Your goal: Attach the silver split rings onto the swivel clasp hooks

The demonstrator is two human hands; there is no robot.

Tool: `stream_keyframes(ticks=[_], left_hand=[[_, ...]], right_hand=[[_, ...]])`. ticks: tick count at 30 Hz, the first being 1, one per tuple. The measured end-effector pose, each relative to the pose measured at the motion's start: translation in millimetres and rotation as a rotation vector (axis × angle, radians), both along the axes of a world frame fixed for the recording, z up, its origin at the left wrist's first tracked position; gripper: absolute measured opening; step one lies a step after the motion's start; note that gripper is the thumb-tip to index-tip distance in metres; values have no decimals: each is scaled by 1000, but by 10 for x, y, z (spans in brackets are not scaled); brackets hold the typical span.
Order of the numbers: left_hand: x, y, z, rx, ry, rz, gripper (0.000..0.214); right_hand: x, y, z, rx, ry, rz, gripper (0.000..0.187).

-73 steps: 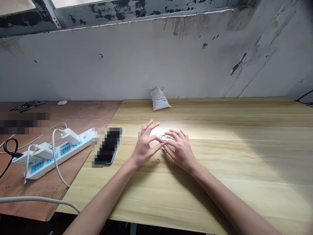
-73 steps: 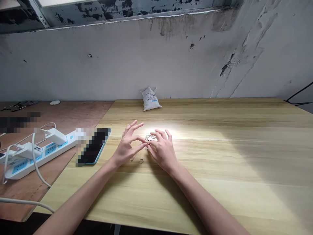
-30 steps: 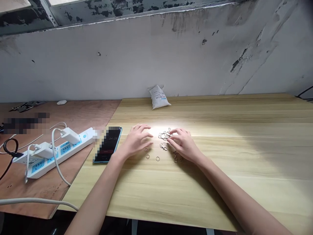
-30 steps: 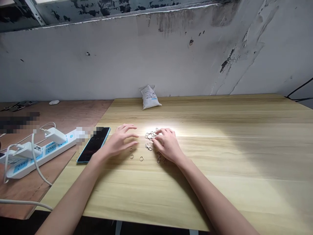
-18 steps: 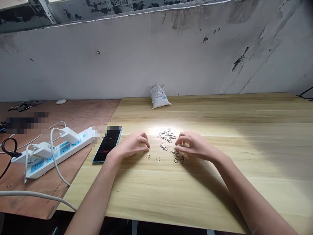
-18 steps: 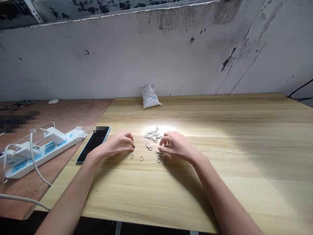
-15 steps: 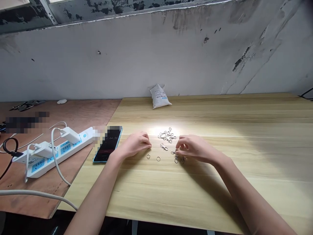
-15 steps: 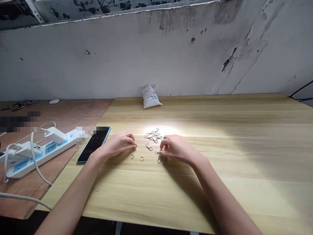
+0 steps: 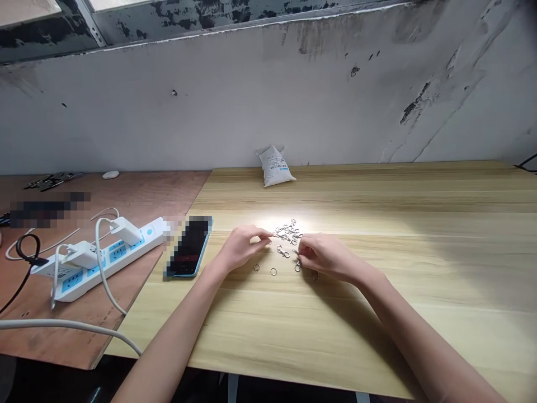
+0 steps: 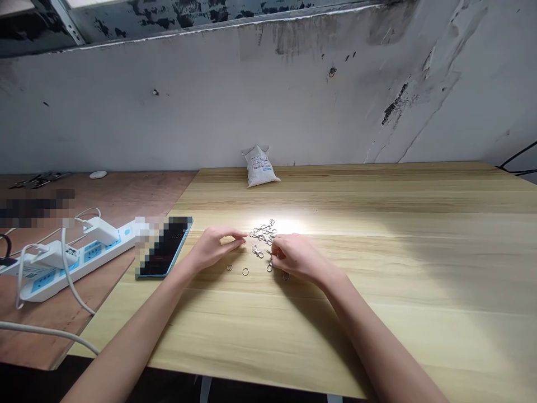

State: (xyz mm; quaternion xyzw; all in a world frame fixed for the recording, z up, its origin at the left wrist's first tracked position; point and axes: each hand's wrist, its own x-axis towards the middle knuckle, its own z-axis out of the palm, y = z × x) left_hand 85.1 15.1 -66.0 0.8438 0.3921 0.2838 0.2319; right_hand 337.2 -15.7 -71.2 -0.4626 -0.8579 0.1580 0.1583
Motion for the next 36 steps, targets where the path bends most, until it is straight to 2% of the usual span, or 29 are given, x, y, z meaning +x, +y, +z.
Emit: stream_keyframes(ticks=[5,9,18,24,27,36], left_hand=[[14,7,-14,39,20,13,13],[42,-9,6,56,11,6,15],[54,-29,1,38,38,-10,14],[86,-25,-33,176,15,-13,7],[98,-31,-30,175,52,-1,7],[104,-32,-12,229,137,-25,12]], right_hand=[[-56,25,-19,181,42,46,15],[-91,35,-63,264,67,40,16],[-143,22,-91,296,94,26,16],[-224,-6,-111,438,29,-33,21],[-243,5,-139,478,14,-48,23],[-218,27,-171,456,11,-118,20]])
